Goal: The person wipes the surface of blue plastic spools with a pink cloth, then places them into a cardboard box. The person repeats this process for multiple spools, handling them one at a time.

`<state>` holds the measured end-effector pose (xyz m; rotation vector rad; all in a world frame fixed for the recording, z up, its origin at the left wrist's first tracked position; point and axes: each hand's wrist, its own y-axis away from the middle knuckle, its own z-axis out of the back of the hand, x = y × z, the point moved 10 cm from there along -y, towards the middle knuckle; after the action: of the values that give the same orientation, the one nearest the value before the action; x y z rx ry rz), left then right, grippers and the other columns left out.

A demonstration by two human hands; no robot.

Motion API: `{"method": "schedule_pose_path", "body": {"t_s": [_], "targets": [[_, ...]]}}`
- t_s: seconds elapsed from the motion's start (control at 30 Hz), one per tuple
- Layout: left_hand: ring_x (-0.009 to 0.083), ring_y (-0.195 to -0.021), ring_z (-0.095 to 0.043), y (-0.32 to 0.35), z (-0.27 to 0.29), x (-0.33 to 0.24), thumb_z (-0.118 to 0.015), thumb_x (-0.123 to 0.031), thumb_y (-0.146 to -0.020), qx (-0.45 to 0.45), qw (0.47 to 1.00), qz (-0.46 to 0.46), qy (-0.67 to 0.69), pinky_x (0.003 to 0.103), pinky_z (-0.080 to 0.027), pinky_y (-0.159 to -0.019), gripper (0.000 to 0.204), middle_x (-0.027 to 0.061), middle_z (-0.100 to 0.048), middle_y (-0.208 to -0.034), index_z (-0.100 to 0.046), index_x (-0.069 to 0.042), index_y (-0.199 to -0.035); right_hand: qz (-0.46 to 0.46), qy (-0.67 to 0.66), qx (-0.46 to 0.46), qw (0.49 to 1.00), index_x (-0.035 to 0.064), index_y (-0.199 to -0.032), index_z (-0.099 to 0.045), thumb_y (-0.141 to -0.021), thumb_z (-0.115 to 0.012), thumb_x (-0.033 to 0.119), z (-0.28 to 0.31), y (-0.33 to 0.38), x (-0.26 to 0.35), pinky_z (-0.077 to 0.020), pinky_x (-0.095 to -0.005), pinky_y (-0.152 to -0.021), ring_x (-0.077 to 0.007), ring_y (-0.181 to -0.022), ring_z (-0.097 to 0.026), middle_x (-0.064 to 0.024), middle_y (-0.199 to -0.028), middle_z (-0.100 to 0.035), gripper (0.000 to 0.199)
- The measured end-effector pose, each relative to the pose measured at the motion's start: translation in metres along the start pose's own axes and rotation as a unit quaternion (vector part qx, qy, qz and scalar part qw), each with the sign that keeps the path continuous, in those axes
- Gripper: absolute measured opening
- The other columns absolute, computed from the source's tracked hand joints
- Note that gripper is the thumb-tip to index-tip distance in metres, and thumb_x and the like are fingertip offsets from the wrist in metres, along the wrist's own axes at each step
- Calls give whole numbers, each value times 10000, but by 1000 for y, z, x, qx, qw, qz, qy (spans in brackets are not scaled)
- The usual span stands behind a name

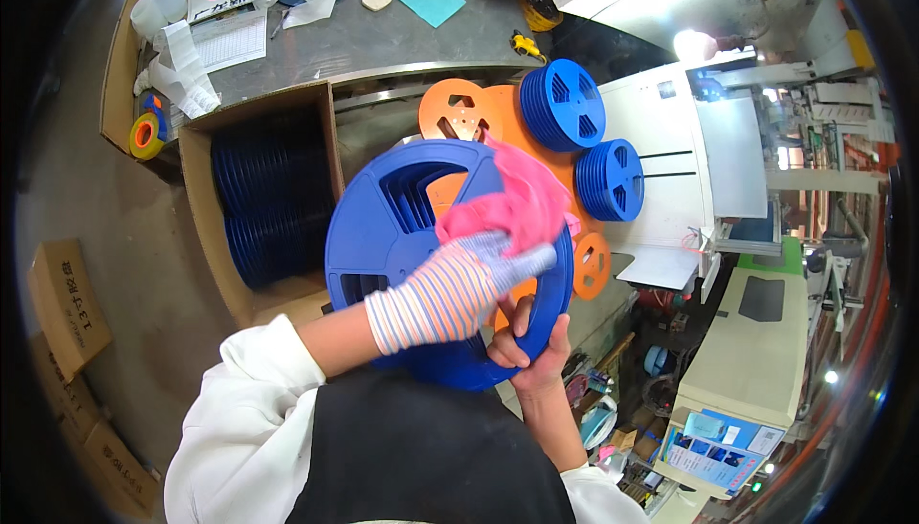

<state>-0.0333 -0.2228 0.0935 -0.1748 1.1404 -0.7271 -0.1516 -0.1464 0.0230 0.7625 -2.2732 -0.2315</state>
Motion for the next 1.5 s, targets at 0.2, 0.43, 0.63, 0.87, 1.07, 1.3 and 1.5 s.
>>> {"method": "schedule_pose_path", "body": {"t_s": [0.2, 0.43, 0.63, 0.87, 1.07, 1.3, 1.5], "targets": [[353, -858, -680, -1, -4, 63, -541, 5, -820, 30, 964, 242, 107, 422, -550, -745, 577, 161, -675, -914, -462, -72, -1386, -6, 21, 6, 1000, 20, -884, -485, -933, -541, 587, -1, -6, -1, -324, -251, -504, -56, -448, -364, -132, -1541, -354, 572], [323, -753, -661, -22, 6, 15, -601, 10, -790, -30, 998, 55, -10, 404, -549, -647, 657, 150, -648, -935, -442, -83, -1420, -13, -18, -36, 999, 19, -917, -524, -917, -565, 592, 6, -6, -3, -310, -256, -515, -65, -475, -371, -104, -1570, -277, 575], [253, -1051, -635, 10, -8, 47, -623, -28, -856, -97, 985, 108, 93, 315, -505, -863, 487, 136, -654, -1075, -531, -74, -1332, -10, -4, 4, 1000, 17, -912, -518, -918, -575, 580, 3, -3, 0, -308, -258, -511, -65, -475, -363, -102, -1583, -256, 566], [387, -868, -629, 35, -1, 74, -566, 62, -747, -30, 964, 265, -12, 441, -515, -785, 751, 206, -636, -1003, -400, -107, -1460, -10, -2, 3, 1000, 16, -902, -506, -917, -580, 573, 7, -3, 1, -311, -259, -506, -66, -474, -366, -104, -1586, -244, 563], [449, -1021, -581, 61, -20, 26, -578, 68, -729, -56, 997, 57, -23, 460, -487, -906, 737, 244, -593, -1180, -395, -45, -1433, 8, -25, -11, 1000, 18, -913, -521, -917, -581, 574, 14, -1, 1, -319, -255, -497, -66, -463, -376, -115, -1591, -228, 560], [241, -1082, -659, 187, 40, 106, -471, 105, -803, -278, 903, 319, 72, 298, -490, -936, 515, 165, -682, -1144, -590, -25, -1286, 66, -30, 20, 997, 6, -879, -524, -928, -560, 572, 21, 2, 23, -305, -241, -436, -69, -427, -401, -176, -1568, -281, 569], [275, -1130, -642, 234, 97, 107, -416, 116, -745, -329, 885, 328, -36, 300, -450, -1006, 621, 147, -661, -1210, -562, -41, -1328, 98, -48, 1, 994, 12, -889, -520, -939, -551, 558, 28, -5, 38, -317, -233, -432, -62, -424, -413, -190, -1566, -274, 549]]}}
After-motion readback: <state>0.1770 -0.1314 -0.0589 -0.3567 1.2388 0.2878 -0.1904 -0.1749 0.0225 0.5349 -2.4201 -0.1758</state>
